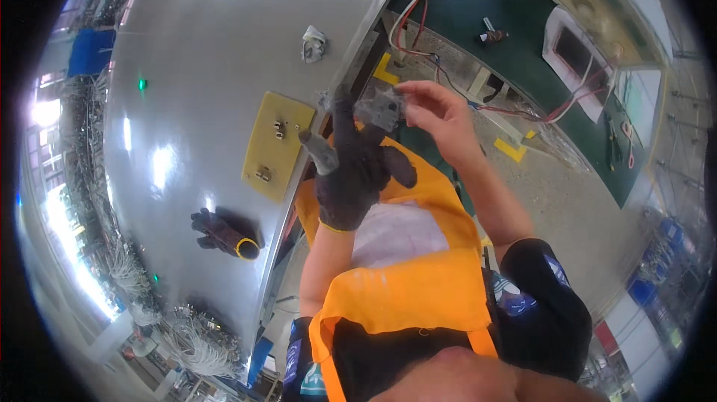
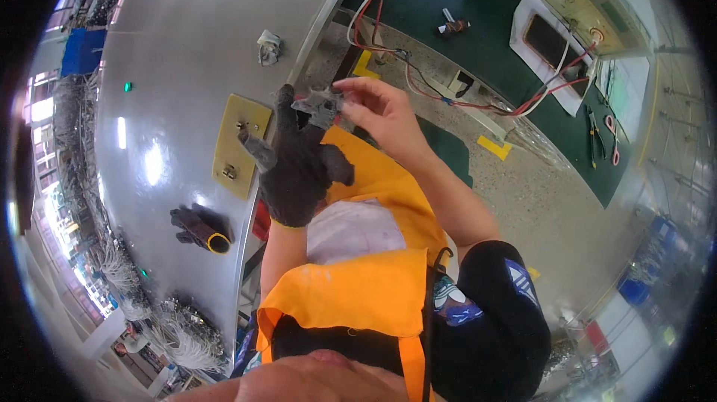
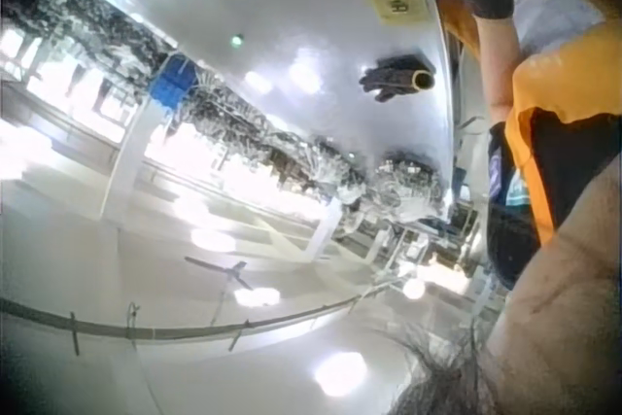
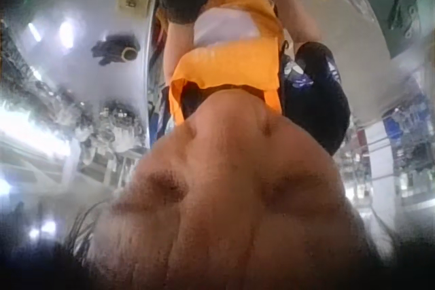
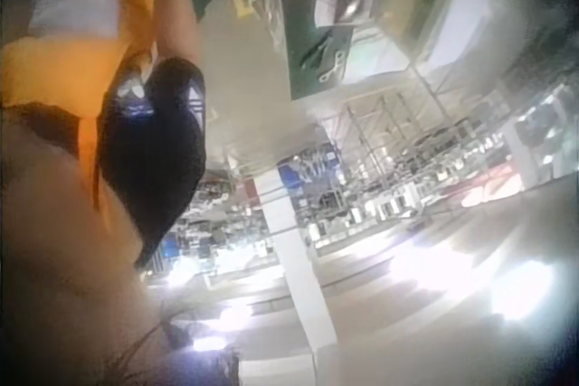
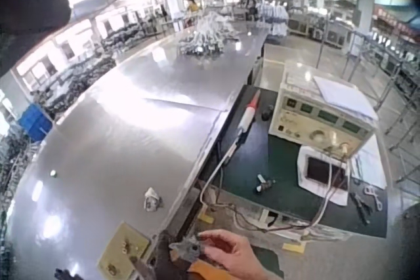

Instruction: Manually assembling small mechanical components by applying sealant and wrapping them with protective tape at a production station.

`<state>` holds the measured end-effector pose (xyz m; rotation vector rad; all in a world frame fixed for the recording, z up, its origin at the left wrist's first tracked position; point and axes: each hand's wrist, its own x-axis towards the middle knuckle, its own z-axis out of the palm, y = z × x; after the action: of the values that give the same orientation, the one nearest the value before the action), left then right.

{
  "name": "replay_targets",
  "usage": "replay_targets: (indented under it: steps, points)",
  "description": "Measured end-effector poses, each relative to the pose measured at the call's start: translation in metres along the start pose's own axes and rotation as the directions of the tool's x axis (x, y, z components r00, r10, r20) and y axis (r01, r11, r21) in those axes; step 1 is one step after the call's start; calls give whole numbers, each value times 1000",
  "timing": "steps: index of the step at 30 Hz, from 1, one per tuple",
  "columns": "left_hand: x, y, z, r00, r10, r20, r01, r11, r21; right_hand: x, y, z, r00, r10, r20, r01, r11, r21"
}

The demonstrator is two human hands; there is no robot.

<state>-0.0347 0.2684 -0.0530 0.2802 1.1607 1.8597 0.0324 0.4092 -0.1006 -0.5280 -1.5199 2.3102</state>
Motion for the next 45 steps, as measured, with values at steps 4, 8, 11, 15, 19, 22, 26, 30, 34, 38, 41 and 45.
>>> replay_targets:
  steps: [4, 8, 11, 15, 19, 22, 26, 30, 34, 38, 41, 45]
  points:
    - [-9, -2, 3, 984, 137, 110, -174, 840, 515, 4, -6, -3, 981, 170, 95, -184, 968, 172]
    - [-16, -1, 0, 955, 192, 228, -297, 538, 789, 4, -15, 15, 981, 169, 100, -162, 984, -80]
    - [-25, -20, -26, 939, 188, 286, -342, 555, 758, -1, -11, 18, 979, 139, 150, -135, 990, -36]
    - [-38, -62, -55, 971, 172, -165, -137, 970, 203, -8, -1, 16, 975, 90, 202, -120, 983, 141]
    - [-44, -48, -47, 970, 208, -127, -153, 925, 347, -15, -6, 18, 977, 93, 191, -119, 984, 129]
    - [-46, -38, -41, 969, 232, -89, -169, 877, 449, -22, -9, 25, 989, 63, 137, -73, 995, 71]
    - [-55, -48, -57, 964, 259, -53, -190, 817, 544, -28, -11, 32, 996, -20, 87, 17, 999, 39]
    - [-67, -60, -74, 972, 68, -225, 41, 895, 445, -32, -9, 31, 989, 20, 146, -58, 964, 260]
    - [-73, -42, -38, 948, 192, -256, -77, 913, 401, -34, -11, 38, 987, 77, 138, -136, 862, 488]
    - [-79, -49, -91, 964, 263, 27, -133, 394, 909, -37, -7, 34, 957, 182, 227, -255, 899, 357]
    - [-68, 2, -24, 903, 270, 333, -392, 205, 897, -37, -8, 41, 974, 137, 182, -143, 990, 19]
    - [-67, 12, -7, 952, 235, 195, -297, 560, 774, -41, -7, 39, 977, 55, 204, -59, 998, 13]
